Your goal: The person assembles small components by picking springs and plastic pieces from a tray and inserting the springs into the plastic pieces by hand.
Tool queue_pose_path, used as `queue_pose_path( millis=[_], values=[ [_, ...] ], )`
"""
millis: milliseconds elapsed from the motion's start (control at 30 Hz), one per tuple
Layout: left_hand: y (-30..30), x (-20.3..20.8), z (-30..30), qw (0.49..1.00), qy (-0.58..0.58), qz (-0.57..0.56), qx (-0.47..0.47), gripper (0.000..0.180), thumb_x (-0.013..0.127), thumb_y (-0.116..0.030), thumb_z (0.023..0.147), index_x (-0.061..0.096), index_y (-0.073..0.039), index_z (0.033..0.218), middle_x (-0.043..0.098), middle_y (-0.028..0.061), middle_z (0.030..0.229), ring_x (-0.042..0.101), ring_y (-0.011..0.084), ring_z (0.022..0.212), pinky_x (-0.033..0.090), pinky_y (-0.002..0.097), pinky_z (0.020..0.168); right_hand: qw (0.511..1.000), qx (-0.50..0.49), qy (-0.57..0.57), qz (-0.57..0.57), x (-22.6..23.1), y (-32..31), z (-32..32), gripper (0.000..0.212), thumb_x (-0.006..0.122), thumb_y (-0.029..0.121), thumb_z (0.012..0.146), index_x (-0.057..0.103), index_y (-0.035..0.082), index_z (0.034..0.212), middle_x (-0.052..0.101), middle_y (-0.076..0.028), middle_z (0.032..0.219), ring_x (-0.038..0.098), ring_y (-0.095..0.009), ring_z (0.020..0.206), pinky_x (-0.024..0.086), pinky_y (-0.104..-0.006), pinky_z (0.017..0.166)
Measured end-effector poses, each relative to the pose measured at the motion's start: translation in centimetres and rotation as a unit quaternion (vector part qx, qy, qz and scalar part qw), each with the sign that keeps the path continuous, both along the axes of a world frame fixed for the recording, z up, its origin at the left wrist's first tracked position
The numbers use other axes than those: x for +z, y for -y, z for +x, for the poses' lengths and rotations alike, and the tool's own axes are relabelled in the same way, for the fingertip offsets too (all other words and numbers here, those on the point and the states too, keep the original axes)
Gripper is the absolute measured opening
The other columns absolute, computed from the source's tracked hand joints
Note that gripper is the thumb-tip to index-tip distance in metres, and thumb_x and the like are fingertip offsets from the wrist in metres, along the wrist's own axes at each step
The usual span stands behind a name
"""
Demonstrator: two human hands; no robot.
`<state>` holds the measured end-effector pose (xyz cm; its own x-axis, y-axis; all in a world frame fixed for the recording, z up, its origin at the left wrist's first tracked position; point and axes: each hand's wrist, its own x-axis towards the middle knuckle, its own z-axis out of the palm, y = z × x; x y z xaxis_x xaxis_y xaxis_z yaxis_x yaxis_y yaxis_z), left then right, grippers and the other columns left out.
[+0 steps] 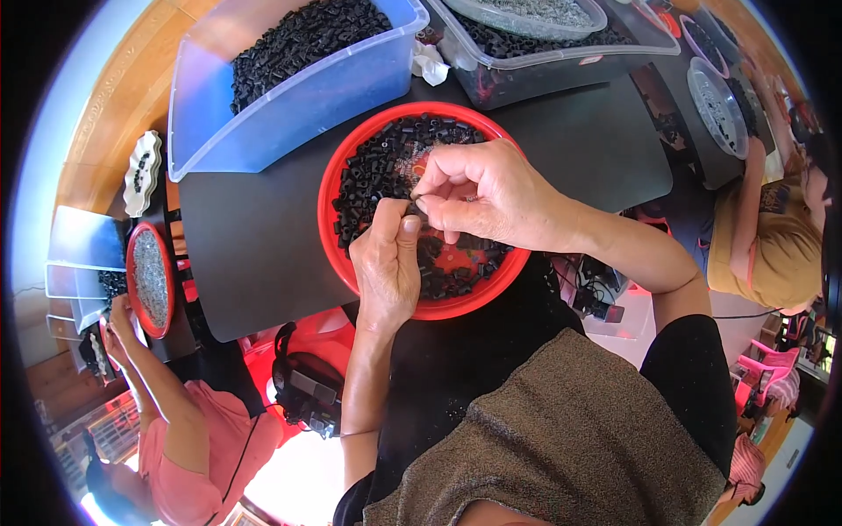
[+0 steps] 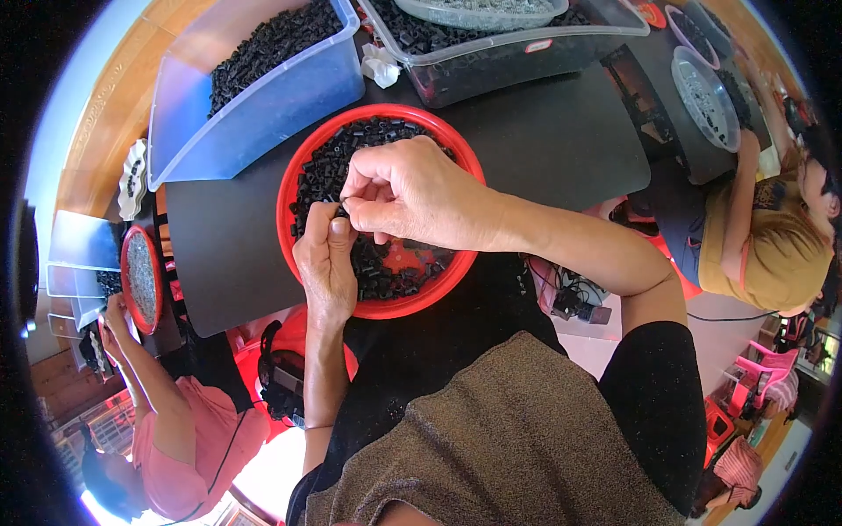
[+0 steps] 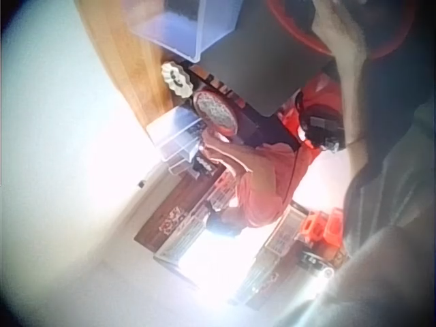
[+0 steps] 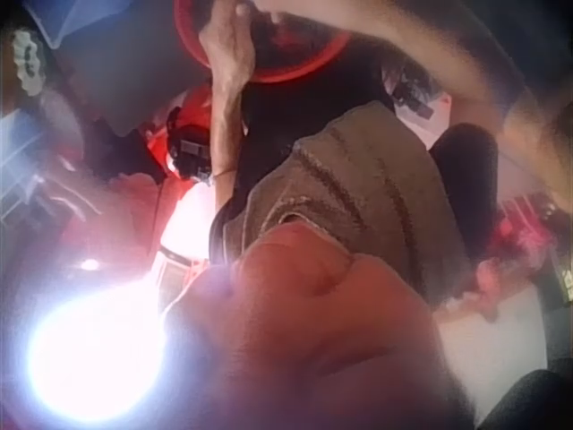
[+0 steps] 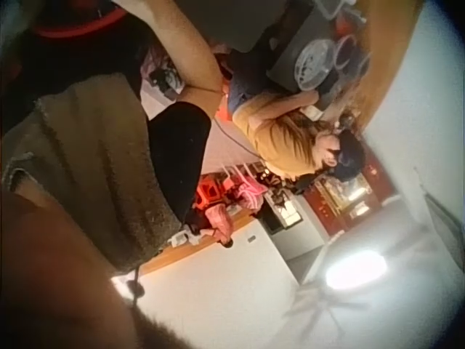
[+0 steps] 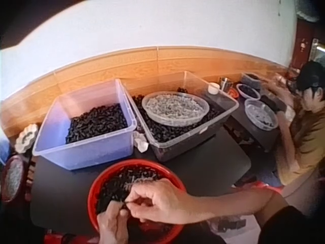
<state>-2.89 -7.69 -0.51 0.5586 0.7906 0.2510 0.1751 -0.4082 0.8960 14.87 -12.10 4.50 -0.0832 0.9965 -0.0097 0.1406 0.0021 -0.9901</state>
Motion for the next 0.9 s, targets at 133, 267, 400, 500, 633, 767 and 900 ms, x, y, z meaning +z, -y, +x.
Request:
queue_pose_path(
  millis=[133, 267, 400, 500, 633, 767, 900],
  values=[
    [0.1, 0.0, 0.0, 1.0, -0.016, 0.016, 0.012, 0.014, 0.048, -0.014, 0.1, 0.053, -0.003, 0.094, 0.046, 0.0119, 0.062, 0.045, 0.019, 0.053, 0.039, 0.0312, 0.052, 0.998, 0.018, -0.02, -0.054, 0.2, 0.0, 0.4, 0.009, 0.061, 0.005, 0.092, 0.059, -0.004, 0.09, 0.064, -0.006, 0.081, 0.065, -0.009, 0.064, 0.052, -0.0219, 0.058],
    [0.1, 0.1, 0.2, 0.999, -0.022, 0.031, 0.011, 0.012, 0.049, -0.012, 0.099, 0.052, -0.003, 0.092, 0.046, 0.013, 0.061, 0.045, 0.0219, 0.052, 0.039, 0.0326, 0.051, 0.995, 0.024, -0.064, -0.078, 0.0, 0.2, 0.6, 0.009, 0.061, 0.005, 0.093, 0.06, -0.004, 0.091, 0.065, -0.007, 0.081, 0.065, -0.01, 0.064, 0.051, -0.0217, 0.058],
    [0.1, 0.4, 0.2, 0.998, -0.052, 0.04, 0.017, 0.011, 0.05, -0.009, 0.098, 0.051, -0.002, 0.089, 0.048, 0.0146, 0.062, 0.049, 0.0247, 0.052, 0.04, 0.0337, 0.051, 0.998, 0.019, -0.017, -0.053, 0.0, 0.4, 0.5, 0.008, 0.059, 0.004, 0.094, 0.06, -0.004, 0.091, 0.065, -0.007, 0.081, 0.065, -0.01, 0.064, 0.051, -0.0217, 0.059],
    [0.1, 0.8, 0.4, 0.997, -0.07, 0.034, 0.009, 0.011, 0.051, -0.008, 0.097, 0.05, -0.002, 0.088, 0.05, 0.0151, 0.063, 0.05, 0.0252, 0.053, 0.041, 0.0336, 0.052, 1.0, 0.012, 0.007, -0.028, -0.4, 0.7, 0.5, 0.007, 0.059, 0.003, 0.093, 0.059, -0.004, 0.091, 0.065, -0.008, 0.078, 0.067, -0.012, 0.065, 0.051, -0.0223, 0.059],
    [0.1, 0.9, 0.4, 0.999, -0.044, 0.029, -0.012, 0.011, 0.052, -0.007, 0.096, 0.051, -0.002, 0.087, 0.054, 0.015, 0.067, 0.052, 0.0264, 0.056, 0.042, 0.0332, 0.053, 0.993, 0.0, 0.087, 0.084, -0.7, 0.7, 0.6, 0.008, 0.06, 0.003, 0.09, 0.06, -0.005, 0.086, 0.067, -0.011, 0.071, 0.07, -0.017, 0.063, 0.053, -0.0269, 0.054],
    [0.0, 1.1, 0.1, 0.998, -0.054, 0.037, -0.008, 0.011, 0.052, -0.006, 0.096, 0.051, -0.002, 0.086, 0.055, 0.0147, 0.069, 0.054, 0.0274, 0.057, 0.043, 0.0335, 0.054, 0.99, -0.001, 0.104, 0.099, -0.3, 0.9, 0.2, 0.006, 0.06, 0.002, 0.089, 0.059, -0.004, 0.085, 0.066, -0.013, 0.069, 0.07, -0.018, 0.062, 0.053, -0.0276, 0.054],
    [0.3, 1.1, 0.5, 0.996, -0.073, 0.06, 0.006, 0.01, 0.053, -0.006, 0.095, 0.051, -0.002, 0.085, 0.057, 0.015, 0.07, 0.057, 0.03, 0.059, 0.044, 0.0346, 0.054, 0.986, 0.001, 0.104, 0.127, -1.4, 1.0, 0.4, 0.006, 0.06, 0.002, 0.089, 0.058, -0.003, 0.086, 0.066, -0.013, 0.068, 0.07, -0.018, 0.062, 0.052, -0.0274, 0.054]
  ],
)
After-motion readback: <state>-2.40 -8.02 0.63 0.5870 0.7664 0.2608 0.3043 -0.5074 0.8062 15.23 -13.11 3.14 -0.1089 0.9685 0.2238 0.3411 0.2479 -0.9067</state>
